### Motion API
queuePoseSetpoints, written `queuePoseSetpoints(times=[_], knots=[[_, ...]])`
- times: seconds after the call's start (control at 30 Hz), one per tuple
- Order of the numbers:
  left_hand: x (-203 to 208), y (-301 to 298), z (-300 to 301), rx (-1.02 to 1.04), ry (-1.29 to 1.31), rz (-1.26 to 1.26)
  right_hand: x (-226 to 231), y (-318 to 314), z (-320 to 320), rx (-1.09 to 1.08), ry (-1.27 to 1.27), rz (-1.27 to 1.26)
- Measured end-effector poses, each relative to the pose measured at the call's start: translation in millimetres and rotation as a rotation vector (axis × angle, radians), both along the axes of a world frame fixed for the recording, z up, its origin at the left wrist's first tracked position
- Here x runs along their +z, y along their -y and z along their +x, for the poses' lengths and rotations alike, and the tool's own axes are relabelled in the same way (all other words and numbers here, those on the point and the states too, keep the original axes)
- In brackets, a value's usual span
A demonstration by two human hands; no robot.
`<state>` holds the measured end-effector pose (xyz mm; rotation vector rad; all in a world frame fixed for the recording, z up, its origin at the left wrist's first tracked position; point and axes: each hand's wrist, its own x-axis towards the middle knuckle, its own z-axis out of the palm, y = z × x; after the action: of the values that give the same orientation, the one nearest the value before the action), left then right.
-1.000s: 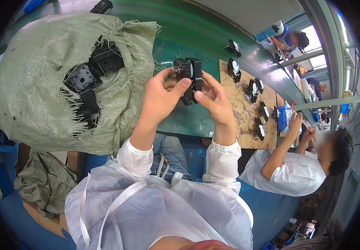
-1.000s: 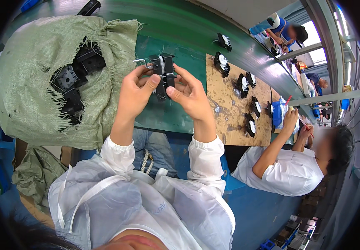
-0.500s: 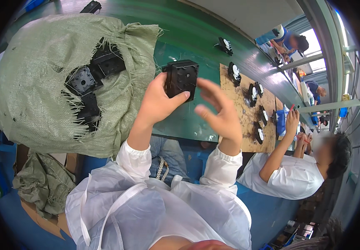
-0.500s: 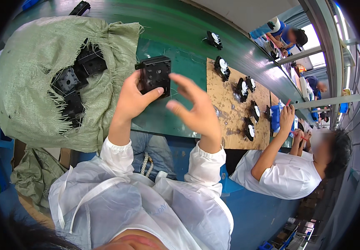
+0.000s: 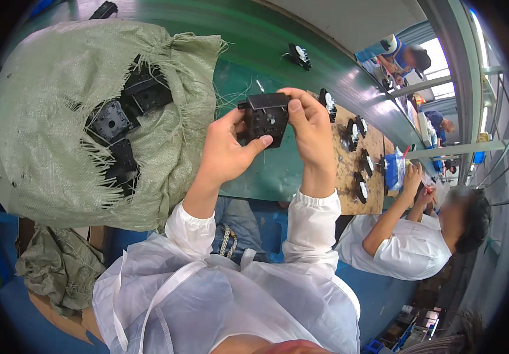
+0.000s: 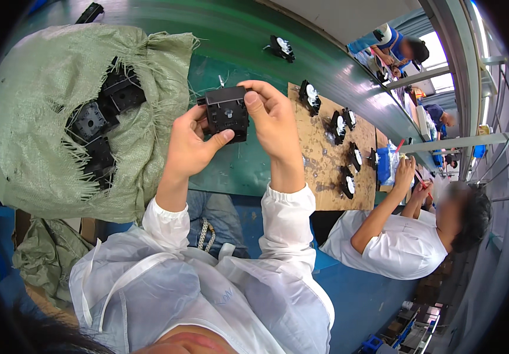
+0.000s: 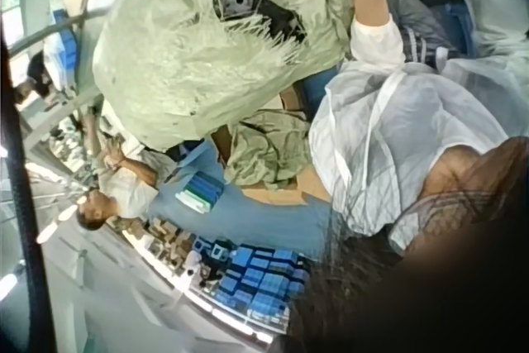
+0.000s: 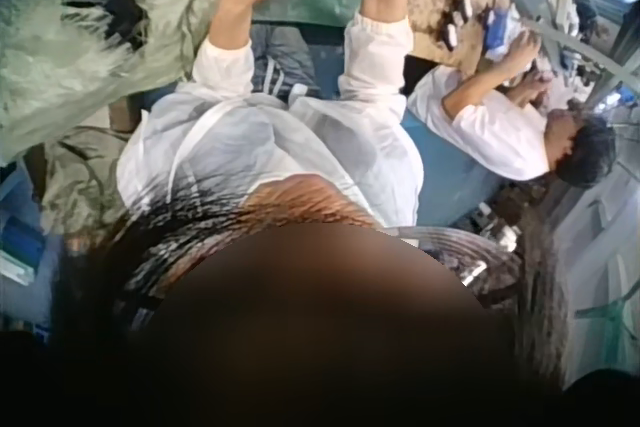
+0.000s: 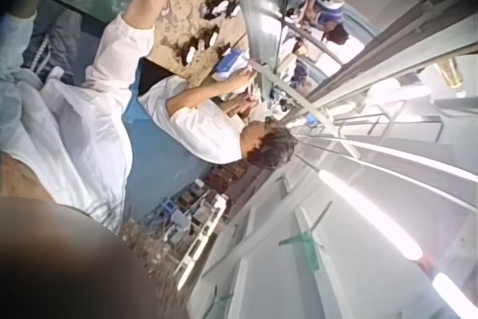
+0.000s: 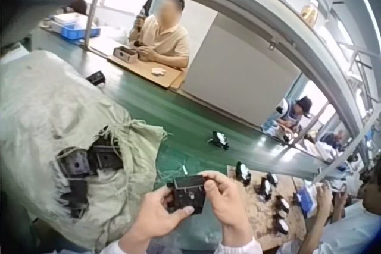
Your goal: Assemble small black plastic mechanical housings by inserting internal components.
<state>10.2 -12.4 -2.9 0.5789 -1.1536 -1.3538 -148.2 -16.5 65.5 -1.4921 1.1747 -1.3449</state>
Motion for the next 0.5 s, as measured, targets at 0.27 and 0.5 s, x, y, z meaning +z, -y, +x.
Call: queuePoseSetpoints(times=[0.27,0.5], knots=[[-4.4,8.9,-2.0,0.223,0.35,-0.073,13.4,136.0,-121.5,-0.474,-0.427,0.107],[19.4,5.0,6.7,-0.058,0.332,-0.106,-21.6,256.2,-247.8,-0.646,-1.226,0.407]])
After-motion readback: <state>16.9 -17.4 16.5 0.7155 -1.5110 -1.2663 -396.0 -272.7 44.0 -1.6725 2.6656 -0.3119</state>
